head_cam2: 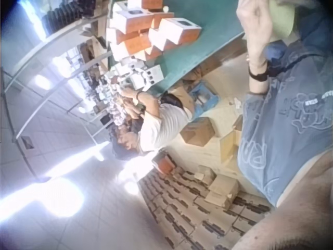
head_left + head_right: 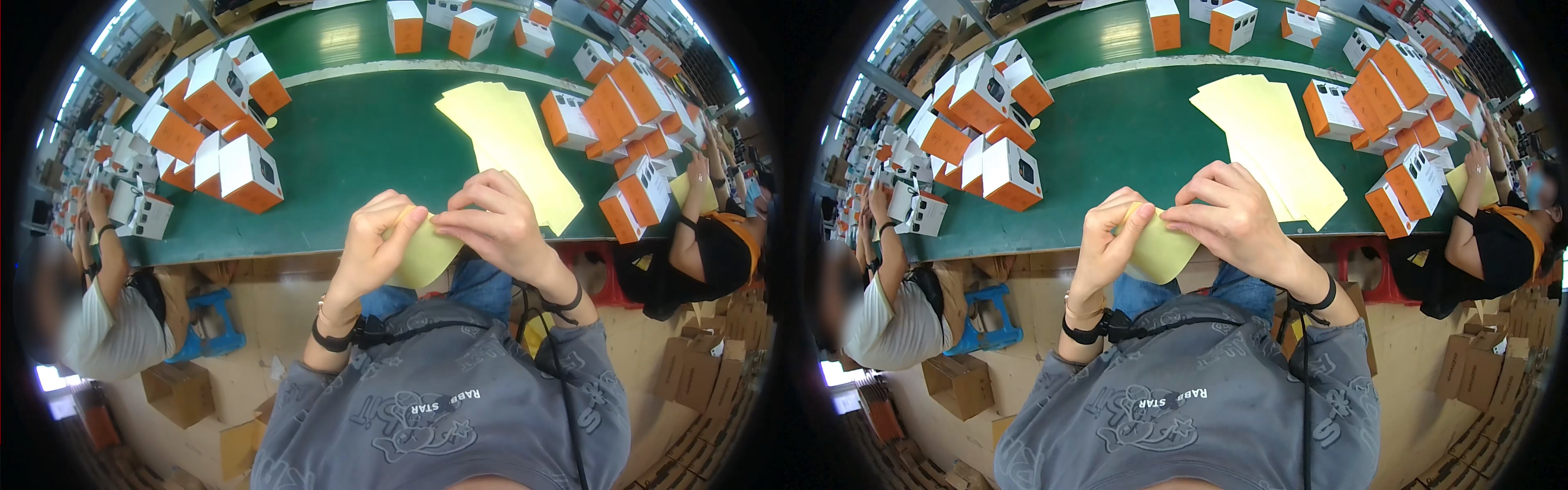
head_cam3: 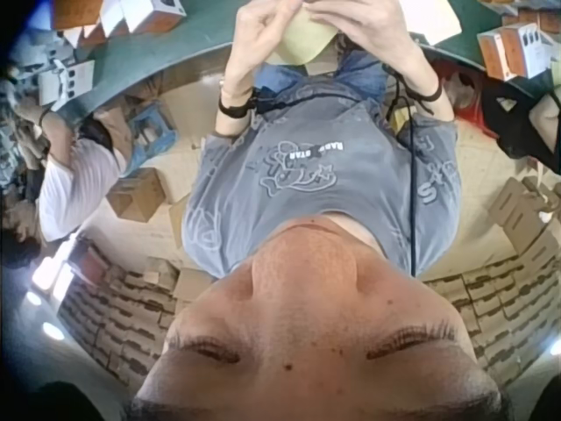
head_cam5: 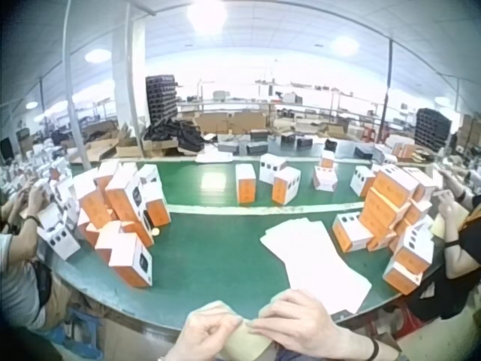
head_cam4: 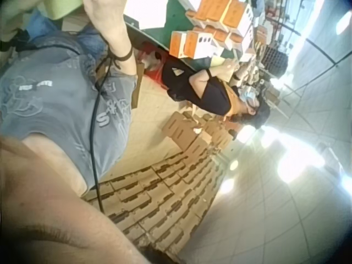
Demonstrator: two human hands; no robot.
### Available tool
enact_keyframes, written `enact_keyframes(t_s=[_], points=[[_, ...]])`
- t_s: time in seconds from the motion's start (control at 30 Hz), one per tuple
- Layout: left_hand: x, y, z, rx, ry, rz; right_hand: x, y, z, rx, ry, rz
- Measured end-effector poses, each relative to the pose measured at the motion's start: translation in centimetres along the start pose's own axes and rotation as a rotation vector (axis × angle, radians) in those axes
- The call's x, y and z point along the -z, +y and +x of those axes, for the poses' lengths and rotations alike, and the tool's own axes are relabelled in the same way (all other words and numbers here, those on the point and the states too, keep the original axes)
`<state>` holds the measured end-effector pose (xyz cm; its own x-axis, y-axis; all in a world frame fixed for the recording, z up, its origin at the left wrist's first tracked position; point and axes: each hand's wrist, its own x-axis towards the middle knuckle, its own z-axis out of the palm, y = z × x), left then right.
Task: Assemble and inspect product packaging boxes on a factory assembly line.
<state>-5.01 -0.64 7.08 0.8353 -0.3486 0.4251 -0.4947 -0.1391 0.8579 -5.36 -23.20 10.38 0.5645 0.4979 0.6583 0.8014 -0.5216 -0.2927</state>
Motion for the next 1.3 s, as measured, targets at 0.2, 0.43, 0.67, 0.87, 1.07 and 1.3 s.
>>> enact_keyframes(t_s=[0.2,0.43,0.67,0.87,1.07,1.3], points=[[-0.2,0.5,0.3,-0.118,-0.019,0.072,0.8,0.0,0.0,-0.075,-0.101,0.097],[-0.1,0.2,0.3,-0.167,-0.026,0.126,0.6,-0.1,0.1,-0.079,-0.208,0.101],[-0.2,-0.6,-0.9,0.178,0.149,-0.311,-0.5,-0.8,-0.1,-0.248,0.050,0.107],[-1.6,0.2,-1.3,0.411,0.336,-0.724,-1.1,-0.6,-0.9,-0.739,-0.022,0.784],[-1.4,-0.2,-1.3,0.345,0.151,-0.668,-1.4,-0.3,-1.6,-0.955,-0.096,1.138],[-2.6,-0.2,-1.2,0.317,0.363,-0.399,-2.2,-2.1,-0.6,-0.319,0.287,-0.006]])
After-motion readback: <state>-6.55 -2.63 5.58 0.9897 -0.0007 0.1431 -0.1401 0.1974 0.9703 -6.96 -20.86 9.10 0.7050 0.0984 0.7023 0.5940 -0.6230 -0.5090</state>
